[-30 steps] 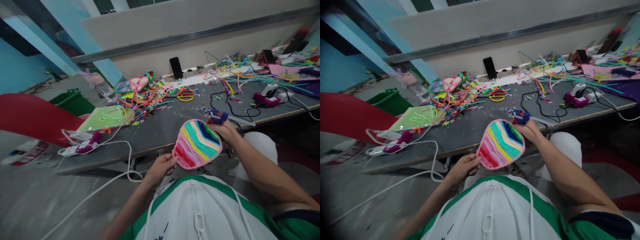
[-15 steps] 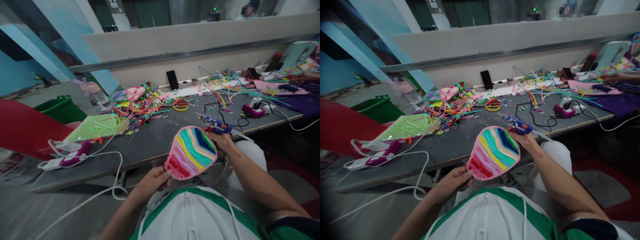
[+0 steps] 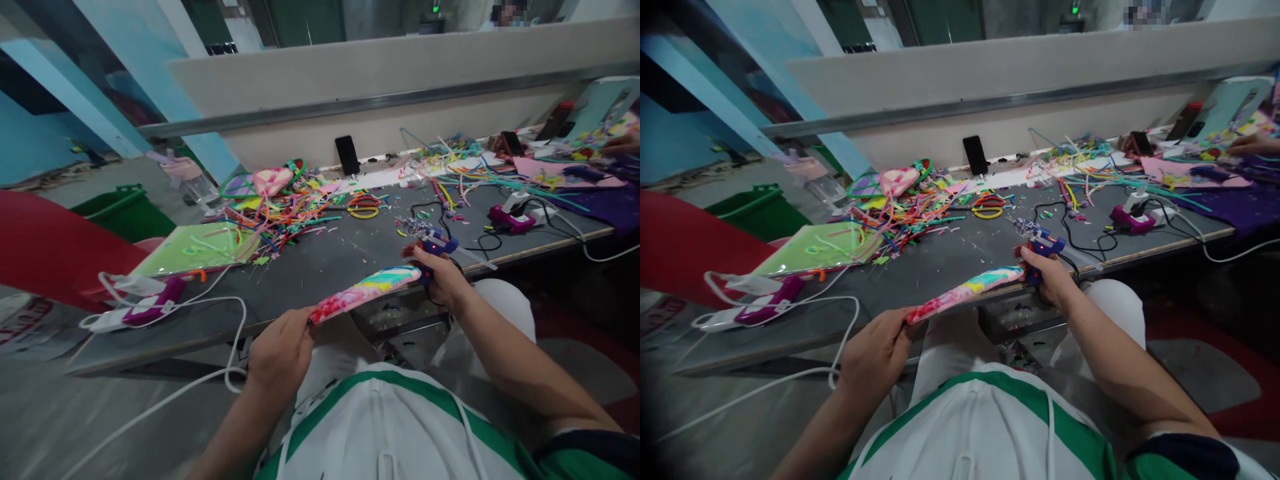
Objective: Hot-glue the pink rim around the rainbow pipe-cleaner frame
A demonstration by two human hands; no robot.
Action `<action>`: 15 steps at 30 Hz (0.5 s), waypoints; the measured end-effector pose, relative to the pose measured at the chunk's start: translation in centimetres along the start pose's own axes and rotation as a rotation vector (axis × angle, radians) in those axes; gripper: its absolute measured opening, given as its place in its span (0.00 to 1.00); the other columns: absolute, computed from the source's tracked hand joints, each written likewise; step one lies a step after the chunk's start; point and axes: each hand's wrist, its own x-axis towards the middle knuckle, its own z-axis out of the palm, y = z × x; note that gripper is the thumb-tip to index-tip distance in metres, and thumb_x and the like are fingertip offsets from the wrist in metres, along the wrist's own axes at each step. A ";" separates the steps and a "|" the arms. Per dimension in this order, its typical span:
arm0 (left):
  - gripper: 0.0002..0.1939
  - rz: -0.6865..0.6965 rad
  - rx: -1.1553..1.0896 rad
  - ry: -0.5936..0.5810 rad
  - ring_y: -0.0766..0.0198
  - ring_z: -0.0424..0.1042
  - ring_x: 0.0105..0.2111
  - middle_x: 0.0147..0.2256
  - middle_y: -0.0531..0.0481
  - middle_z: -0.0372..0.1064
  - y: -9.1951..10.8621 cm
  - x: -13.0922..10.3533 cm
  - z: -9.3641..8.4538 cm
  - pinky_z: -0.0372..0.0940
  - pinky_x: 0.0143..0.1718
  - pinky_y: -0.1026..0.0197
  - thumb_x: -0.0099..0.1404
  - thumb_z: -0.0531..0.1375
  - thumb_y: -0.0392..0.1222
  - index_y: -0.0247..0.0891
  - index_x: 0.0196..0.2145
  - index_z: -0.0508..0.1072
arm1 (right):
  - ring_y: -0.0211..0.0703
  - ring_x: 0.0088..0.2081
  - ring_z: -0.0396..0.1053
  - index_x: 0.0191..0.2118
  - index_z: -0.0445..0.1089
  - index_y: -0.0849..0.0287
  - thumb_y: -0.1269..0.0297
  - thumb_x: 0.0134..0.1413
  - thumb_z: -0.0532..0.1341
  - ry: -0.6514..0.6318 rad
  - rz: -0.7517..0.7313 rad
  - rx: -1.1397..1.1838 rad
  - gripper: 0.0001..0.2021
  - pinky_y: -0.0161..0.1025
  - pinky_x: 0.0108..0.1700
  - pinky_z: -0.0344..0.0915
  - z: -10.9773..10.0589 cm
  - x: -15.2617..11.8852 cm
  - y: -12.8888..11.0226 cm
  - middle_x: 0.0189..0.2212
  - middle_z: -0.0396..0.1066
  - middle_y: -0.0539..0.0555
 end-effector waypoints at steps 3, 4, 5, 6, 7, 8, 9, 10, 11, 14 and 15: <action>0.14 0.040 0.003 0.051 0.60 0.71 0.39 0.38 0.46 0.72 0.2 0.0 -0.7 0.64 0.43 0.60 0.62 0.53 0.32 0.38 0.46 0.67 | 0.42 0.34 0.72 0.37 0.73 0.56 0.58 0.43 0.67 -0.009 0.039 0.022 0.14 0.38 0.33 0.69 0.1 -0.1 -0.2 0.35 0.75 0.52; 0.15 0.051 -0.005 0.067 0.59 0.71 0.39 0.39 0.46 0.72 0.2 0.0 -0.8 0.64 0.44 0.59 0.62 0.53 0.31 0.38 0.46 0.67 | 0.44 0.36 0.72 0.38 0.73 0.57 0.60 0.42 0.68 -0.019 0.050 0.032 0.14 0.39 0.36 0.70 0.1 -0.1 -0.2 0.34 0.75 0.53; 0.16 0.060 -0.014 0.080 0.59 0.71 0.40 0.40 0.45 0.72 0.2 -0.1 -0.7 0.64 0.45 0.59 0.61 0.53 0.31 0.38 0.47 0.67 | 0.45 0.37 0.73 0.38 0.73 0.57 0.61 0.41 0.68 -0.034 0.067 0.042 0.14 0.40 0.38 0.70 0.2 -0.1 -0.3 0.34 0.76 0.53; 0.17 0.068 -0.024 0.088 0.59 0.71 0.41 0.40 0.45 0.72 0.1 -0.3 -0.5 0.64 0.46 0.58 0.61 0.53 0.30 0.37 0.48 0.67 | 0.46 0.39 0.73 0.38 0.73 0.57 0.63 0.40 0.68 -0.052 0.084 0.051 0.15 0.41 0.41 0.70 0.3 -0.1 -0.3 0.34 0.76 0.53; 0.17 0.074 -0.032 0.089 0.58 0.71 0.42 0.41 0.44 0.72 0.1 -0.5 0.0 0.64 0.47 0.58 0.60 0.54 0.30 0.37 0.48 0.67 | 0.47 0.40 0.72 0.38 0.74 0.57 0.64 0.39 0.69 -0.073 0.098 0.057 0.15 0.42 0.43 0.69 0.4 -0.1 -0.3 0.34 0.76 0.54; 0.17 0.070 -0.042 0.091 0.58 0.71 0.42 0.42 0.43 0.72 0.0 -0.7 0.5 0.63 0.48 0.57 0.60 0.54 0.29 0.37 0.48 0.67 | 0.48 0.42 0.72 0.39 0.74 0.58 0.65 0.39 0.68 -0.097 0.106 0.059 0.16 0.42 0.44 0.69 0.4 -0.1 -0.3 0.35 0.76 0.54; 0.18 0.065 -0.052 0.074 0.57 0.70 0.44 0.43 0.43 0.72 -0.1 -0.9 1.1 0.63 0.49 0.56 0.60 0.54 0.29 0.37 0.48 0.67 | 0.49 0.43 0.72 0.39 0.74 0.58 0.65 0.38 0.68 -0.118 0.109 0.055 0.16 0.43 0.46 0.68 0.4 0.0 -0.3 0.35 0.76 0.54; 0.18 0.051 -0.068 0.048 0.57 0.70 0.44 0.43 0.43 0.72 -0.2 -1.1 1.8 0.62 0.50 0.56 0.60 0.54 0.30 0.37 0.49 0.67 | 0.49 0.44 0.72 0.39 0.74 0.58 0.66 0.37 0.68 -0.134 0.104 0.047 0.16 0.43 0.46 0.68 0.4 0.0 -0.3 0.36 0.76 0.55; 0.19 0.021 -0.089 0.018 0.57 0.69 0.45 0.44 0.43 0.71 -0.2 -1.3 2.4 0.62 0.50 0.55 0.60 0.54 0.30 0.37 0.49 0.66 | 0.49 0.44 0.72 0.39 0.74 0.58 0.67 0.37 0.68 -0.146 0.095 0.039 0.17 0.44 0.47 0.67 0.3 0.1 -0.3 0.36 0.76 0.55; 0.21 -0.142 -0.230 -0.114 0.55 0.68 0.49 0.49 0.41 0.68 0.2 -1.8 4.0 0.61 0.52 0.53 0.61 0.54 0.33 0.37 0.53 0.64 | 0.49 0.43 0.72 0.39 0.74 0.58 0.68 0.34 0.68 -0.165 0.078 0.023 0.19 0.44 0.47 0.67 -0.1 0.4 -0.3 0.36 0.76 0.54; 0.22 -0.226 -0.310 -0.161 0.55 0.68 0.49 0.50 0.41 0.67 0.4 -1.9 4.3 0.61 0.51 0.53 0.60 0.54 0.34 0.37 0.54 0.63 | 0.49 0.43 0.72 0.40 0.74 0.58 0.68 0.34 0.68 -0.173 0.064 0.012 0.19 0.43 0.47 0.67 -0.2 0.5 -0.4 0.36 0.76 0.54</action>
